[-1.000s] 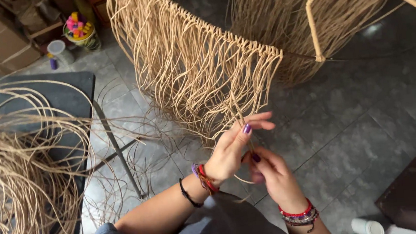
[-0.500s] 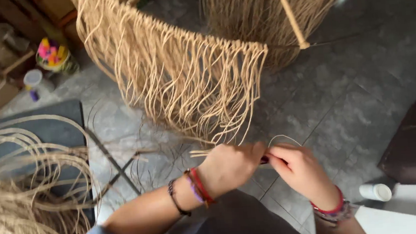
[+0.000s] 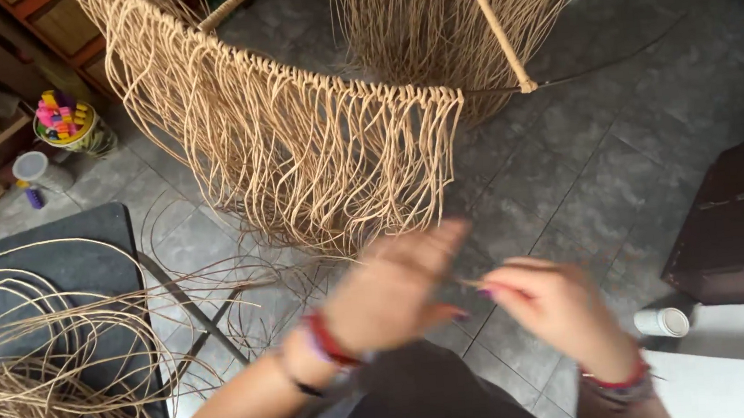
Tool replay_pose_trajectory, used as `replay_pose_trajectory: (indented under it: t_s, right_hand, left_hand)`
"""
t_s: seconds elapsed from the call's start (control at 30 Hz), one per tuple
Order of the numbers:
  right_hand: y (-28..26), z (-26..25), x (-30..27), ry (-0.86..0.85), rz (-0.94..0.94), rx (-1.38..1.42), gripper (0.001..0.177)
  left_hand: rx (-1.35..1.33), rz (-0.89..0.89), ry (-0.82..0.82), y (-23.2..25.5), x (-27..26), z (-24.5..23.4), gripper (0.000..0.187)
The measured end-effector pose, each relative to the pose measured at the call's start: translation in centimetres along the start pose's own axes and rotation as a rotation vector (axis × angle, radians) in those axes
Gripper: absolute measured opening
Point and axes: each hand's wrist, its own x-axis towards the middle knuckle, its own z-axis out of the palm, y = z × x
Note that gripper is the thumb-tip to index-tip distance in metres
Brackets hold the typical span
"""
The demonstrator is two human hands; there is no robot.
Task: Weaving and tying natural fiber strands onto a circular frame to create a furniture piece
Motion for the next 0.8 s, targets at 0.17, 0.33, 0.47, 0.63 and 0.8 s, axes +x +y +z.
replay_pose_trajectory:
  t_s: [0.17, 0.33, 0.47, 0.63, 0.8]
  right_hand:
    - [-0.9, -1.2, 0.8, -0.009, -0.073, 0.031, 0.012]
    - [4.8, -2.5, -1.2, 0.065, 0.221, -0.075, 0.019]
    - [1.0, -0.6, 1.1, -0.040, 0.085, -0.005, 0.016]
    - [-2.5, 0.6, 2.6, -0.020, -0.130, -0.024, 0.012]
    - [1.9, -2.0, 0.6, 0.050, 0.183, 0.032, 0.014]
  left_hand:
    - [-0.068, -0.295, -0.229, 2.0, 0.8, 1.7, 0.024]
    - [0.163, -0.451, -0.154, -4.2, -4.0, 0.3, 0.010]
    - [-0.002, -0.326, -0.098, -2.3, -2.0, 0.9, 0.076]
    - [-0.184, -0.219, -0.152, 1.7, 0.5, 0.2, 0.070]
    - [0.147, -0.453, -0.333, -4.6, -5.1, 0.2, 0.035]
